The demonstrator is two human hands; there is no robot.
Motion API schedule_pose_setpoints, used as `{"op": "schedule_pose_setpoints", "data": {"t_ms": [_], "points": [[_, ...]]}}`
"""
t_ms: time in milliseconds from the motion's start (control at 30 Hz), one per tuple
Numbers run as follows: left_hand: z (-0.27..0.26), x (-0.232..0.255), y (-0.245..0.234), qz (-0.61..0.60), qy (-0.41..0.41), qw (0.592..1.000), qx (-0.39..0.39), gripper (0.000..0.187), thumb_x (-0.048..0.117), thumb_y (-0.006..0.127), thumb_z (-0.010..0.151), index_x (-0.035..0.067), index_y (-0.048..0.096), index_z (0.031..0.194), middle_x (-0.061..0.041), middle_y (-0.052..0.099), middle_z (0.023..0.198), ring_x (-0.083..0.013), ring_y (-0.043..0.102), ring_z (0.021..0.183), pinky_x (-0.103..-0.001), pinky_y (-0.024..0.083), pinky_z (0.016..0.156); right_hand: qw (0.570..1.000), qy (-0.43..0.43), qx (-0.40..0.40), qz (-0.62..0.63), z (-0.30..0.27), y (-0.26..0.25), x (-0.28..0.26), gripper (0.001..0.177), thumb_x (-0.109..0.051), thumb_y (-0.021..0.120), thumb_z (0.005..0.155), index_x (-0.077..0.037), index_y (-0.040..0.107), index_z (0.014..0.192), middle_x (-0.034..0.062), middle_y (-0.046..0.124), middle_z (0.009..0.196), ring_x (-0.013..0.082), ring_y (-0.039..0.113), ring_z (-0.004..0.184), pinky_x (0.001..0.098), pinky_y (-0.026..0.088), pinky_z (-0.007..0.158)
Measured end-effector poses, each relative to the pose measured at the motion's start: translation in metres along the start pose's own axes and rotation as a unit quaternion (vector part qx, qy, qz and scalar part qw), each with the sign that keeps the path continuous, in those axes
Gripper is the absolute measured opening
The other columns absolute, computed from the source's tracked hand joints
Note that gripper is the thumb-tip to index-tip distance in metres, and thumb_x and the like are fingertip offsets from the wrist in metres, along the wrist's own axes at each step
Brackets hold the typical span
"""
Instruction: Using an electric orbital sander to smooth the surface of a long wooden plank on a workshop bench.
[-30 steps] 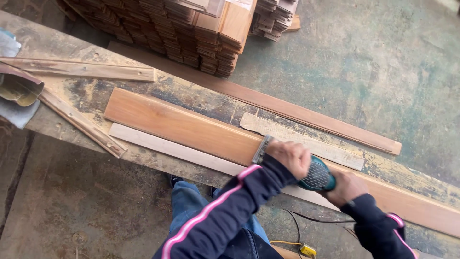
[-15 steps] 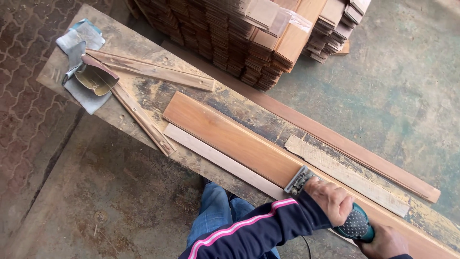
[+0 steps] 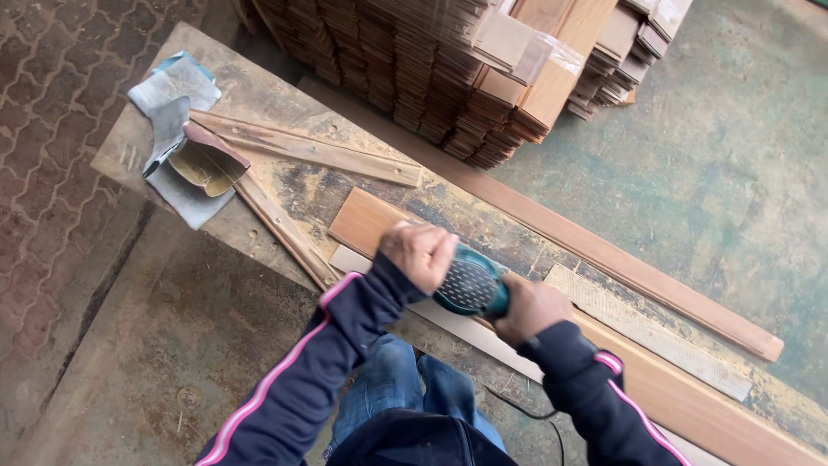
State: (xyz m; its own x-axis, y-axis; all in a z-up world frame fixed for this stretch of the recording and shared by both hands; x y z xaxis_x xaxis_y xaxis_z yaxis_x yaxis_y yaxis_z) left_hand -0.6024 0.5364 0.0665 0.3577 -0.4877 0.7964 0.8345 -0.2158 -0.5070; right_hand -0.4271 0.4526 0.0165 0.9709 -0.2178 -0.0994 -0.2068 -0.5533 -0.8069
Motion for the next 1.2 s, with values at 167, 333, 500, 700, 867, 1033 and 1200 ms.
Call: {"op": "schedule_pose_setpoints", "data": {"t_ms": [167,333,500,700,867,1033,1200], "points": [[0.021,-0.045,-0.068,0.071,-0.036,0.996,-0.031,0.036,0.017,0.057,0.099,0.003,0.059,0.066,-0.015,0.061,0.062,-0.0322,0.062,0.054,-0.044,0.045,0.056,0.997,-0.058,-0.007,0.059,0.031,-0.021,-0.088,0.034,-0.027,0.078,0.073,-0.014,0.071,0.102,0.0180,0.074,0.089,0.0379,0.073,0.087,0.0482,0.059,0.079],[0.006,-0.078,-0.081,0.088,-0.045,0.993,-0.065,0.031,0.017,0.053,0.110,0.003,0.072,0.090,-0.016,0.068,0.079,-0.0298,0.068,0.072,-0.038,0.051,0.069,0.987,-0.093,0.023,0.130,0.032,-0.030,-0.110,0.028,-0.025,0.078,0.072,-0.010,0.074,0.095,0.0173,0.075,0.087,0.0338,0.074,0.085,0.0447,0.060,0.078],[-0.001,-0.047,-0.029,0.107,-0.062,0.990,-0.065,0.035,0.020,0.052,0.115,0.004,0.074,0.093,-0.013,0.069,0.077,-0.0249,0.066,0.068,-0.034,0.049,0.068,0.978,-0.119,0.053,0.164,0.005,-0.022,-0.055,0.024,-0.023,0.075,0.072,-0.008,0.075,0.091,0.0173,0.074,0.087,0.0344,0.074,0.084,0.0456,0.060,0.075],[-0.002,0.052,0.097,0.072,-0.036,0.995,-0.059,0.031,0.020,0.053,0.105,0.004,0.071,0.085,-0.014,0.066,0.073,-0.0290,0.065,0.065,-0.038,0.048,0.066,0.982,-0.081,0.029,0.167,-0.053,0.003,0.091,0.039,-0.018,0.073,0.069,-0.010,0.072,0.107,0.0204,0.072,0.084,0.0384,0.072,0.083,0.0491,0.058,0.076],[-0.004,0.144,0.237,0.043,0.006,0.995,-0.090,0.036,0.018,0.056,0.097,0.005,0.057,0.063,-0.013,0.058,0.058,-0.0305,0.060,0.052,-0.043,0.045,0.055,0.991,-0.006,0.003,0.136,-0.112,0.026,0.243,0.041,-0.019,0.071,0.073,-0.015,0.070,0.113,0.0194,0.074,0.084,0.0379,0.073,0.084,0.0482,0.058,0.079],[-0.015,0.244,0.366,0.006,0.060,0.997,-0.054,0.028,0.017,0.056,0.093,0.009,0.060,0.067,-0.011,0.064,0.064,-0.0316,0.062,0.059,-0.045,0.045,0.062,0.993,0.073,-0.011,0.097,-0.169,0.048,0.391,0.045,-0.038,0.079,0.073,-0.022,0.071,0.114,0.0154,0.076,0.088,0.0353,0.074,0.086,0.0475,0.058,0.080],[-0.029,0.317,0.491,-0.019,0.039,0.996,-0.077,0.031,0.023,0.058,0.091,0.010,0.063,0.063,-0.011,0.065,0.062,-0.0295,0.064,0.055,-0.048,0.046,0.061,0.988,0.127,-0.006,0.086,-0.214,0.099,0.550,0.048,-0.049,0.085,0.067,-0.018,0.076,0.102,0.0147,0.078,0.091,0.0343,0.076,0.090,0.0467,0.059,0.084]]}}
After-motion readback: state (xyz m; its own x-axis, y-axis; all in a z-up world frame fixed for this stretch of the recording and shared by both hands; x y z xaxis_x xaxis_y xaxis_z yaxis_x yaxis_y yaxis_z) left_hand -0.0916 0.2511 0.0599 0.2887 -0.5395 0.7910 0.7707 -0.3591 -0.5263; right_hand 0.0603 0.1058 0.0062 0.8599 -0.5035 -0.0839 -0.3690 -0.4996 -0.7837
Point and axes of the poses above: each hand's wrist, its own z-axis towards the middle knuckle, its own y-axis out of the palm, x = y × z, the point moved 10 cm from there along z, towards the middle knuckle
